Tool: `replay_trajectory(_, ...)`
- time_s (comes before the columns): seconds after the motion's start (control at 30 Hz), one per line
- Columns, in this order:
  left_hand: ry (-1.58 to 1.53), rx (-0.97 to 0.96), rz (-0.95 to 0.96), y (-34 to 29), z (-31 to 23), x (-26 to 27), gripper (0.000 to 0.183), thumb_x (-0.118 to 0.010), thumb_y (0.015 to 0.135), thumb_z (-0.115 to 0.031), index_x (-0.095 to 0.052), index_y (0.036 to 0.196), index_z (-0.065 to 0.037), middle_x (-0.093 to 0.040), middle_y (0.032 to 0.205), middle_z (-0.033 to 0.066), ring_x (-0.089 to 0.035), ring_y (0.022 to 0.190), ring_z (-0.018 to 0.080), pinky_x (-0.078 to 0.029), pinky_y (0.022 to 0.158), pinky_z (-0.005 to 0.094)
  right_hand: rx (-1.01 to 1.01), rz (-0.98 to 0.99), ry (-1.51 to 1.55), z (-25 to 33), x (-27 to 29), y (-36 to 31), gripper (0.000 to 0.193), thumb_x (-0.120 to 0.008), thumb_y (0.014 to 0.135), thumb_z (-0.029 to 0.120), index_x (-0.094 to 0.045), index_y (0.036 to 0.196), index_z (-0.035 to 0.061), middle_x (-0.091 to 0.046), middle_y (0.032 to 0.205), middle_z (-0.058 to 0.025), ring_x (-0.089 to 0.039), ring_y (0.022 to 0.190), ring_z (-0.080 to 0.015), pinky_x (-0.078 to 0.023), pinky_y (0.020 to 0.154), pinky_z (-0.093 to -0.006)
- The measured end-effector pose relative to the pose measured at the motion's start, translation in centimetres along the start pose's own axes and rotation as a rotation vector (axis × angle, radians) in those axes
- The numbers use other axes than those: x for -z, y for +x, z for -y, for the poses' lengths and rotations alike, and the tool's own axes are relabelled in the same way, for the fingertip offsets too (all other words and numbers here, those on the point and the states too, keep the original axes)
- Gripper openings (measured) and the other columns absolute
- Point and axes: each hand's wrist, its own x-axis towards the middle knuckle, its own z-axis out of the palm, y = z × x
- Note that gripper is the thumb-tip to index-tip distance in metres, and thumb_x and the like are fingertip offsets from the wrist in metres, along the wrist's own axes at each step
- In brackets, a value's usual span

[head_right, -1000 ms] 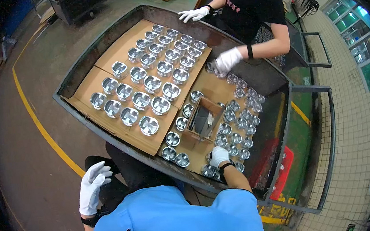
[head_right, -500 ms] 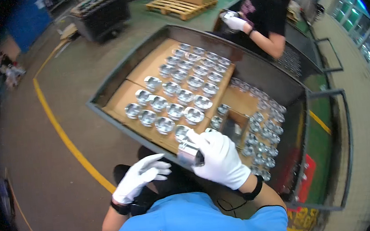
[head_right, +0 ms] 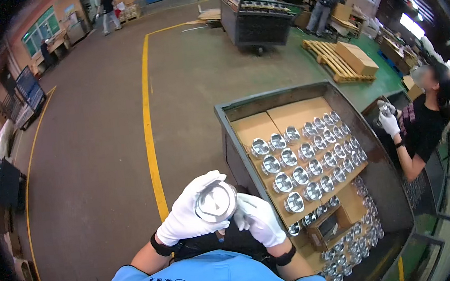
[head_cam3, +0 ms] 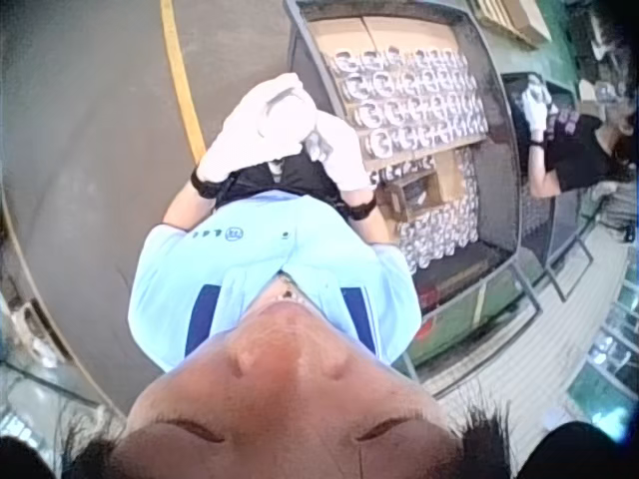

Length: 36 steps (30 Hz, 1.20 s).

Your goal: Inspecting metal pistons and organizing them into a storage bin on a factory floor.

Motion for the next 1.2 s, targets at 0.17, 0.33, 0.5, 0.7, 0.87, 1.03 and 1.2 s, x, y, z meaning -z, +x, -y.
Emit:
replay_trajectory(0.17, 0.133, 0.0, 0.103, 0.3, 0.2, -0.9, 0.1, -0.089, 0.072, -0.001, -0.033, 0.155, -0.006, -0.055, 0.14, 0.0126, -0.059, 0.125, 0.0239, -0.048, 0.107, 0.0365, 0.259, 0.057, 0.06, -1.0, -0.8, -0.3, 0.024, -0.058, 0.097, -0.001, -0.062, 0.12, -0.0023, -0.063, 0.103, -0.0075, -0.063, 0.089, -0.0142, -0.052, 0.076, -0.0283)
replay_trajectory(0.33, 0.024, 0.02, 0.128, -0.1, 1.8, -2.0, 0.124, -0.09, 0.067, 0.004, -0.014, 0.163, -0.012, -0.045, 0.151, 0.0159, -0.056, 0.13, 0.0262, -0.047, 0.109, 0.0385, 0.396, -0.107, -0.361, -1.7, 0.1, -1.0, 0.026, -0.049, 0.103, 0.012, -0.063, 0.12, -0.0019, -0.062, 0.099, -0.0042, -0.057, 0.083, -0.0086, -0.047, 0.069, -0.0244)
replay_trajectory(0.5, -0.125, 0.14, 0.04, 0.3, 1.8, -2.6, 0.122, -0.087, 0.071, 0.004, -0.008, 0.163, -0.006, -0.043, 0.153, 0.0182, -0.052, 0.134, 0.0266, -0.041, 0.113, 0.0389, 0.295, -0.185, -0.064, -2.6, 0.1, -0.3, 0.032, -0.044, 0.105, 0.021, -0.062, 0.12, -0.0004, -0.056, 0.086, 0.0019, -0.044, 0.064, -0.0027, -0.035, 0.057, -0.0196)
replay_trajectory(0.7, -0.356, 0.532, 0.042, -0.9, 2.0, -1.7, 0.076, -0.077, 0.089, -0.008, -0.037, 0.153, 0.002, -0.058, 0.136, 0.0131, -0.06, 0.12, 0.0209, -0.049, 0.104, 0.0366, -0.003, -0.175, 0.548, -2.6, 1.4, -0.1, 0.028, -0.043, 0.105, 0.018, -0.061, 0.116, 0.0002, -0.053, 0.08, 0.0039, -0.04, 0.06, -0.0018, -0.032, 0.053, -0.0188)
replay_trajectory(0.87, -0.468, 0.66, 0.069, -1.2, 1.9, -1.6, 0.074, -0.077, 0.09, -0.01, -0.038, 0.152, 0.002, -0.062, 0.121, 0.0112, -0.063, 0.107, 0.0177, -0.053, 0.094, 0.0333, 0.01, -0.231, 0.444, -2.7, 1.6, -0.3, 0.025, -0.043, 0.105, 0.017, -0.06, 0.114, 0.0001, -0.05, 0.078, 0.0039, -0.038, 0.058, -0.0024, -0.03, 0.052, -0.0195)
replay_trajectory(1.03, -0.577, 0.698, 0.094, -1.2, 1.8, -1.3, 0.07, -0.074, 0.093, -0.013, -0.039, 0.151, 0.003, -0.065, 0.113, 0.0112, -0.065, 0.101, 0.0185, -0.054, 0.092, 0.0325, -0.014, -0.228, 0.533, -2.7, 1.8, -0.4, 0.026, -0.042, 0.106, 0.016, -0.057, 0.117, -0.0019, -0.046, 0.076, 0.0041, -0.035, 0.057, -0.0032, -0.028, 0.052, -0.0205)
replay_trajectory(1.2, -0.608, 0.676, 0.118, -1.3, 1.8, -1.1, 0.069, -0.073, 0.094, -0.014, -0.039, 0.151, 0.003, -0.065, 0.112, 0.0107, -0.067, 0.1, 0.0189, -0.055, 0.09, 0.0323, 0.004, -0.246, 0.511, -2.7, 1.7, -0.6, 0.026, -0.044, 0.105, 0.017, -0.06, 0.115, -0.0003, -0.049, 0.077, 0.0033, -0.037, 0.057, -0.0034, -0.03, 0.052, -0.0201)
